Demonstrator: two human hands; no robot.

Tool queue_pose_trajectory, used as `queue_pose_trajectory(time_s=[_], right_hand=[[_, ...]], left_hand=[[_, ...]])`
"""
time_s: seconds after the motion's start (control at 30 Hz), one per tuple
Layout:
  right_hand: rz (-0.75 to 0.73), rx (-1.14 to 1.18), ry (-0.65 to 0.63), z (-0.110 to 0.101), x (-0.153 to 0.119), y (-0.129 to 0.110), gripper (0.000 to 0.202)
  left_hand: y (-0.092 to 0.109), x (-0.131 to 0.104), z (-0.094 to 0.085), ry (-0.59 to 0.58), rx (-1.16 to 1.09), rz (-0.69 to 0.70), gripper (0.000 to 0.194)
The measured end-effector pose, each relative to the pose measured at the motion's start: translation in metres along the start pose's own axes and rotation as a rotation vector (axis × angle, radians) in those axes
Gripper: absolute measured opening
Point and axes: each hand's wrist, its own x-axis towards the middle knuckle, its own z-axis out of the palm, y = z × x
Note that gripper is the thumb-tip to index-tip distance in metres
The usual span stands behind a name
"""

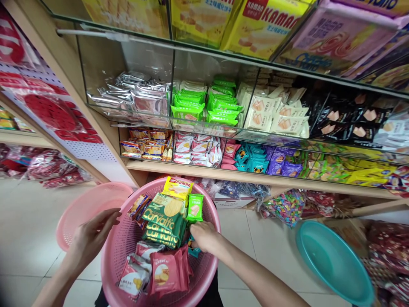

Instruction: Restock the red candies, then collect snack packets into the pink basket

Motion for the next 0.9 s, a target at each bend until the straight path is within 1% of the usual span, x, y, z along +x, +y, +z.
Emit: queue_pose_trajectory(time_s=[0.2,0.3,0.43,0.63,0.77,0.9], right_hand=[[0.017,0.096,0.116,0.022,-0.009,0.004,0.043],[0.025,0.138,0.149,0.028,-0.015,0.006,0.041],[0.04,0.156,0.182,0.03,-0.018,0.006,0.038],[0.11,0.089,0.23,0.035,-0.019,-0.006,0.041],[0.177,0.031,0.277,0.046,-0.016,-0.014,0.044],[0.206,-0.053,0.338,0.057,-0.014,-0.017,0.044]], left_hand=[[-0.001,-0.001,0.0,-0.015,-0.003,-0.024,0.045],[0.002,0.0,0.001,-0.017,0.006,-0.03,0.045],[0.006,0.001,0.002,-0.01,0.008,-0.031,0.046],[0.005,0.0,0.0,-0.013,0.004,-0.036,0.046],[0.005,-0.001,-0.001,-0.01,0.019,-0.016,0.044],[0.005,0.0,-0.001,-0.011,0.029,0.0,0.044]])
